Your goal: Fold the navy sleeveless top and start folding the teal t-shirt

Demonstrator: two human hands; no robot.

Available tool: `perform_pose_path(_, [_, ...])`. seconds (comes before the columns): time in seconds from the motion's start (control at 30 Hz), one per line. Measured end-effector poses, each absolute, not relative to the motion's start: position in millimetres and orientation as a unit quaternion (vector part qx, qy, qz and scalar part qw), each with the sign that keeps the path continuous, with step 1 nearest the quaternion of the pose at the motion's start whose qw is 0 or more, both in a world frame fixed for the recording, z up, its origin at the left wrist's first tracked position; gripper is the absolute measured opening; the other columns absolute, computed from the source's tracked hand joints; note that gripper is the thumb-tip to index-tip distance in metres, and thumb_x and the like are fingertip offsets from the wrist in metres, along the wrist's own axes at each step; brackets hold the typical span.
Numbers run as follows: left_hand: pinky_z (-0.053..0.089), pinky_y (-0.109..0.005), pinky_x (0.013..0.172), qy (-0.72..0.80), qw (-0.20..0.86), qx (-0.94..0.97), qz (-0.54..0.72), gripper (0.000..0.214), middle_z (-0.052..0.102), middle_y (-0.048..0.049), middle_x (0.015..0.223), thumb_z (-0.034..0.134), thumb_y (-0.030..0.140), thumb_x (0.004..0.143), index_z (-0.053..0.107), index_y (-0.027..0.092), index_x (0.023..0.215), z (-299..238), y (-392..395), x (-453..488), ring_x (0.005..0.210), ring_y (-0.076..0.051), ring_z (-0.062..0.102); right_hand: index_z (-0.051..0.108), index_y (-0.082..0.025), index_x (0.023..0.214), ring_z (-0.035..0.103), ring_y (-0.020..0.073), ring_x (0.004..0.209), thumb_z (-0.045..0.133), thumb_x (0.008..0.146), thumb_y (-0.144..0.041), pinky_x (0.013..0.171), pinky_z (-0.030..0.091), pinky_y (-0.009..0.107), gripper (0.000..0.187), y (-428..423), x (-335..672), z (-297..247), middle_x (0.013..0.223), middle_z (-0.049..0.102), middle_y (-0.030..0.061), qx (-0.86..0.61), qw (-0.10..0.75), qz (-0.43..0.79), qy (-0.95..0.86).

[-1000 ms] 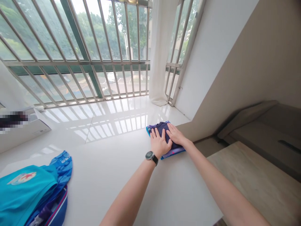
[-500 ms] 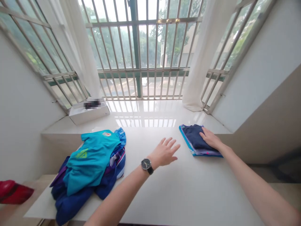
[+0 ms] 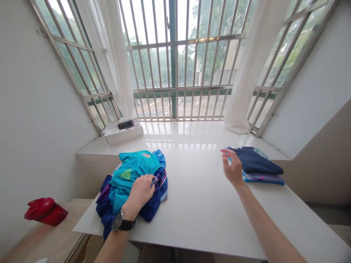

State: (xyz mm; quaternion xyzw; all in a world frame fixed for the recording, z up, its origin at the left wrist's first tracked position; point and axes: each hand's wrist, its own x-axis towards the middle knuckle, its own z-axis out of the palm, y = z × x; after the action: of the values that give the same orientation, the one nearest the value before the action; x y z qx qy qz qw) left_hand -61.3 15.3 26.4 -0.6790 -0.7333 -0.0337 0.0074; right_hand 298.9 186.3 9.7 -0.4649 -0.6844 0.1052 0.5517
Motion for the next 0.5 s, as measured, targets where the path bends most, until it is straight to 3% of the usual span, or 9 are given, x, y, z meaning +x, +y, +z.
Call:
perform_pose_path(0.13, [0.045,-0.037,0.086,-0.72,0.039,-0.692,-0.021,0.029,0.069,-0.0132,0.109,0.051,0.024,0.093,0.064,0.017,0.118,40,3,-69,0.104,-0.031,0.063,0.065,-0.027,0.098,0.066,0.0279,0.1,0.046,0.092,-0.047,0.093,0.052,0.046,0.028,158,247,-17,0.103,0.072,0.0092,-0.413,0.489,0.185,-0.745])
perform_pose_path(0.27, [0.047,-0.033,0.078,-0.757,0.017,-0.653,-0.037,0.025,0.073,-0.0099,0.102,0.047,0.023,0.093,0.067,0.02,0.107,51,-14,-84,0.094,-0.028,0.068,0.067,-0.028,0.092,0.068,0.0259,0.084,0.05,0.089,-0.051,0.086,0.054,0.045,0.029,162,244,-36,0.092,0.073,0.0066,-0.42,0.453,0.257,-0.743])
perform_pose_path(0.5, [0.051,-0.03,0.079,-0.704,-0.033,-0.598,-0.381,0.023,0.075,-0.0029,0.094,0.05,0.035,0.092,0.069,0.024,0.099,49,5,-29,0.084,-0.023,0.069,0.068,-0.022,0.088,0.063,0.0186,0.06,0.046,0.09,-0.064,0.063,0.055,0.036,0.047,151,230,-28,0.07,0.069,0.0039,-0.381,0.37,0.454,-0.716])
